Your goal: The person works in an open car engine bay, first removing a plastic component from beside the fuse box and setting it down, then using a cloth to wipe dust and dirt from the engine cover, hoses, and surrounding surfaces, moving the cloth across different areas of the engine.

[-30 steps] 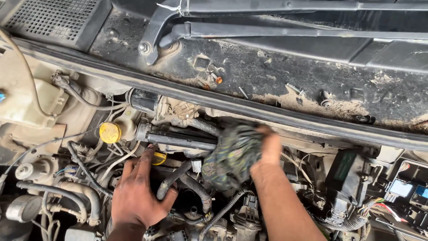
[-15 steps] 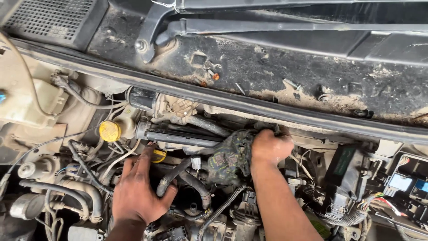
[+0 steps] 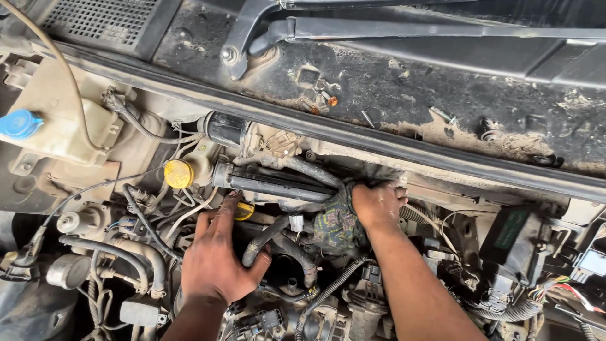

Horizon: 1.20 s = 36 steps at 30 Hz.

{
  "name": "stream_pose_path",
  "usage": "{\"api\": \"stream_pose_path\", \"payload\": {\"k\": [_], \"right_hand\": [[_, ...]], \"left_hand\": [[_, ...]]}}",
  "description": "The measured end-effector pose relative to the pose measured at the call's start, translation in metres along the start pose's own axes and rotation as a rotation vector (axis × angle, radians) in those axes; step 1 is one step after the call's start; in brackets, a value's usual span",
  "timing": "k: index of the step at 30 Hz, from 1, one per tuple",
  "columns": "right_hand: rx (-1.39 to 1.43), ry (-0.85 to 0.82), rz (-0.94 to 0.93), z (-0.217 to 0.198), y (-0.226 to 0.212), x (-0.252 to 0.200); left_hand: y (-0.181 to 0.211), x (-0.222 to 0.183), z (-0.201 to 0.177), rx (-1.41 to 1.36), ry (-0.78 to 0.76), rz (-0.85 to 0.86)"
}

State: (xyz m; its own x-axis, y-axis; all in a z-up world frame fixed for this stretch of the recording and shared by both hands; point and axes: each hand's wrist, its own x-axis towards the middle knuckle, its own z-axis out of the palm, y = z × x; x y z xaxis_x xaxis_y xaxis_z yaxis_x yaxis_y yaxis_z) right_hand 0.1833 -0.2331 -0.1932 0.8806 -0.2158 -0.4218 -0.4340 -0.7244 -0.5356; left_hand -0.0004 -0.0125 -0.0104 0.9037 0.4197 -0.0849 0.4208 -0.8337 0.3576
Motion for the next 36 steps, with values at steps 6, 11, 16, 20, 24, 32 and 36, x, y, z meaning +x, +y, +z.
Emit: {"api": "stream_pose_path", "payload": {"k": [6,11,16,20,24,32,36], "right_hand": [[-0.127,-0.210,0.081,-0.067,-0.061,-0.069],[-0.296,-0.323,-0.017,-0.095,-0.090,-0.103],[0.937,-0.012,-0.502,-0.031,-0.011,-0.031],[1.487,-0.156,0.231,-0.082,-0.059,-0.074],[0.698,0.280,-0.141,-0.084,-0.059,-0.082],[-0.310,-0.113,-0.307,-0.047,-0.023,-0.042],[-0.111,-0.013,-0.620,-0.053,-0.027,-0.044]], "left_hand": [[0.000,-0.001,0.000,-0.024,0.037,0.037],[-0.002,0.002,0.003,0.009,-0.021,0.002],[0.002,0.001,0.001,-0.010,0.005,0.011],[0.001,0.003,0.000,0.010,-0.035,-0.036],[-0.004,0.001,0.005,-0.025,0.055,0.095],[-0.001,0.002,0.003,-0.025,0.048,0.093],[0.004,0.002,0.000,0.025,-0.002,0.011]]}}
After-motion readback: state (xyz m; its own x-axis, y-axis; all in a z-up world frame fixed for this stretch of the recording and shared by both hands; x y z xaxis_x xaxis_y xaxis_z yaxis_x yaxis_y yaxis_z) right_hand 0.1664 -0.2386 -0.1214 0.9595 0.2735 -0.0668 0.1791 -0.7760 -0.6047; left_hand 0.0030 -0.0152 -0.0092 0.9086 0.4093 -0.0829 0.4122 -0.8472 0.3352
